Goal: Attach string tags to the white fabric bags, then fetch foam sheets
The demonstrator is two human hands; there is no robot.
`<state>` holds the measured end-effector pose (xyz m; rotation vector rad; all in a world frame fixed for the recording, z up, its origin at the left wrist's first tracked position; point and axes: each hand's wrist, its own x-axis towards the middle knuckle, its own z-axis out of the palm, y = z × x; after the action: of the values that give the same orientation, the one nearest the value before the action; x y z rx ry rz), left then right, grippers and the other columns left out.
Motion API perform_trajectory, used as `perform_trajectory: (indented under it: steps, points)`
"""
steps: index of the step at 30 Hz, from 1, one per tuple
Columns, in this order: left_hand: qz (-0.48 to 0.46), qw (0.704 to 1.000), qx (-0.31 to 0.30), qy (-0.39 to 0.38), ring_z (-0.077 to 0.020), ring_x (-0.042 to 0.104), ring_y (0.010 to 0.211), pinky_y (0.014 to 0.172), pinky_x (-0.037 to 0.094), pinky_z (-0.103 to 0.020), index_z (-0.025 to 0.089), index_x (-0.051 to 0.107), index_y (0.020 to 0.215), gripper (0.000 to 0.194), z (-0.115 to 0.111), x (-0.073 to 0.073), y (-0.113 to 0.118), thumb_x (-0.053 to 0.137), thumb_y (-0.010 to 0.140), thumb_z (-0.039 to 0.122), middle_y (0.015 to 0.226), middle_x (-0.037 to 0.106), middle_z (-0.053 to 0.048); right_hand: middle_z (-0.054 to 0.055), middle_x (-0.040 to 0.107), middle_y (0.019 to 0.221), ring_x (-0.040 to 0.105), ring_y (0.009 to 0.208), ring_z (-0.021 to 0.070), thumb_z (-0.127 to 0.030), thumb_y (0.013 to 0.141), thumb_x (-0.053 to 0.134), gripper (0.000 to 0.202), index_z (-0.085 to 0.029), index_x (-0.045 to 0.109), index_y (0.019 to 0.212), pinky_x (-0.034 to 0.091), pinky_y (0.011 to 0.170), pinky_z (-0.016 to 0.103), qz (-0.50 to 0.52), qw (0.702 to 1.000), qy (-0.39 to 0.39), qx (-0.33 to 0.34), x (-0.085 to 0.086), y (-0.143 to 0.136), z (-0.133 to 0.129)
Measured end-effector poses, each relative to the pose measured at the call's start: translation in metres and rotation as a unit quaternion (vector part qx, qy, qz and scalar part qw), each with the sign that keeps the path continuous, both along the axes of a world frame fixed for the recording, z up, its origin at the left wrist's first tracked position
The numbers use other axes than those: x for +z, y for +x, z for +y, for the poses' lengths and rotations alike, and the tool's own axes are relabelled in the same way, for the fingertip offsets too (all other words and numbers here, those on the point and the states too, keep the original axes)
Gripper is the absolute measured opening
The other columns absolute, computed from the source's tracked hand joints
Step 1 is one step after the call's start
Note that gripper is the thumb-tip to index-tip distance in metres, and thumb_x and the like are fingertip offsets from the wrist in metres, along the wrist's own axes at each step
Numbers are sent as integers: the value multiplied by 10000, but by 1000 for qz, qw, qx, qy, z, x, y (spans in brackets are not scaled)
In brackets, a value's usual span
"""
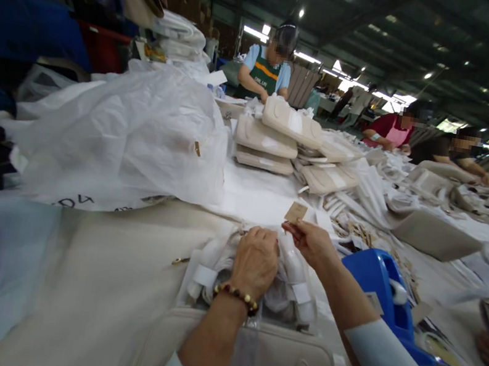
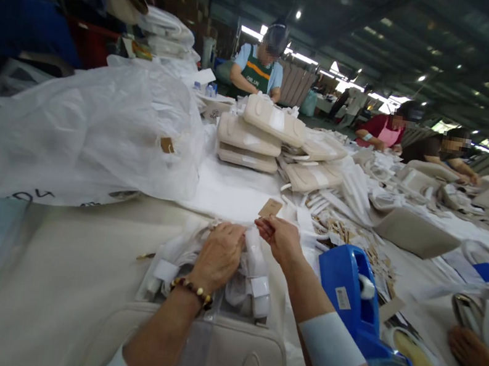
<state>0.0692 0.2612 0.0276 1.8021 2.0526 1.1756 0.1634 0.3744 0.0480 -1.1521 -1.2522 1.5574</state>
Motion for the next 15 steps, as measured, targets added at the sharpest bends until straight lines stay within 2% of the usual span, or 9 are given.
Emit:
perform_trajectory:
  steps: [2, 4, 5, 6, 7, 9, 10, 11, 15]
  points:
    - [1, 1000, 0, 7, -208, 495, 1076, 976, 375, -361, 122, 558, 1096, 302, 2, -3, 0, 347, 882, 148, 1143, 598, -104, 36, 642, 743, 639, 668, 164, -206, 728, 648, 108, -154, 597, 808, 539, 653, 306, -44, 998, 41, -29, 6, 15, -24]
    - [-3, 1000, 4, 20, -194, 457, 1158, 1030, 339, -354, 119, 537, 1146, 330, 3, -6, 0, 335, 889, 161, 1237, 551, -107, 40, 652, 916, 631, 857, 191, -220, 729, 661, 270, -193, 607, 992, 498, 843, 359, -100, 981, 156, -55, 17, 38, -61]
    - [-7, 1000, 8, 26, -194, 449, 1176, 1045, 328, -360, 111, 538, 1151, 339, 4, -8, 0, 331, 889, 165, 1248, 546, -114, 62, 644, 1003, 603, 961, 212, -246, 773, 617, 299, -198, 596, 1067, 468, 904, 386, -197, 925, 323, -40, 20, 50, -83]
    - [-12, 999, 12, 32, -196, 449, 1184, 1053, 325, -368, 100, 540, 1153, 348, 5, -9, 0, 327, 888, 169, 1246, 548, -121, 82, 626, 1089, 564, 1054, 231, -237, 807, 567, 312, -206, 581, 1117, 439, 943, 413, -268, 842, 468, -9, 19, 62, -105]
    - [-19, 999, 17, 39, -200, 451, 1187, 1056, 326, -376, 89, 537, 1162, 360, 6, -11, 1, 322, 886, 175, 1244, 550, -127, 95, 597, 1162, 520, 1127, 235, -195, 831, 518, 362, -210, 540, 1192, 425, 963, 415, -329, 757, 564, 33, 14, 71, -125]
    - [-34, 997, 33, 53, -220, 463, 1179, 1048, 342, -401, 61, 528, 1173, 389, 7, -14, 1, 316, 879, 203, 1238, 552, -148, 154, 454, 1335, 364, 1271, 293, -268, 827, 526, 475, -151, 465, 1283, 419, 968, 442, -446, 615, 645, 79, -7, 83, -156]
    - [-41, 996, 41, 60, -233, 472, 1171, 1039, 353, -416, 47, 528, 1171, 407, 8, -15, 1, 315, 874, 227, 1227, 557, -159, 179, 375, 1388, 303, 1297, 342, -389, 824, 508, 507, -144, 486, 1267, 445, 921, 478, -454, 577, 676, 63, -21, 85, -165]
    - [-47, 996, 48, 66, -247, 486, 1154, 1026, 367, -431, 35, 533, 1161, 427, 8, -15, 1, 317, 867, 255, 1209, 566, -171, 201, 279, 1434, 257, 1309, 377, -459, 817, 492, 563, -129, 480, 1273, 465, 881, 495, -471, 558, 681, 53, -35, 86, -169]
    - [-57, 993, 62, 84, -277, 545, 1076, 963, 425, -458, 20, 566, 1098, 502, 7, -1, 3, 307, 834, 359, 1121, 612, -193, 194, 142, 1480, 284, 1297, 380, -554, 778, 498, 707, -175, 363, 1359, 463, 883, 504, -498, 565, 658, 18, -68, 85, -165]
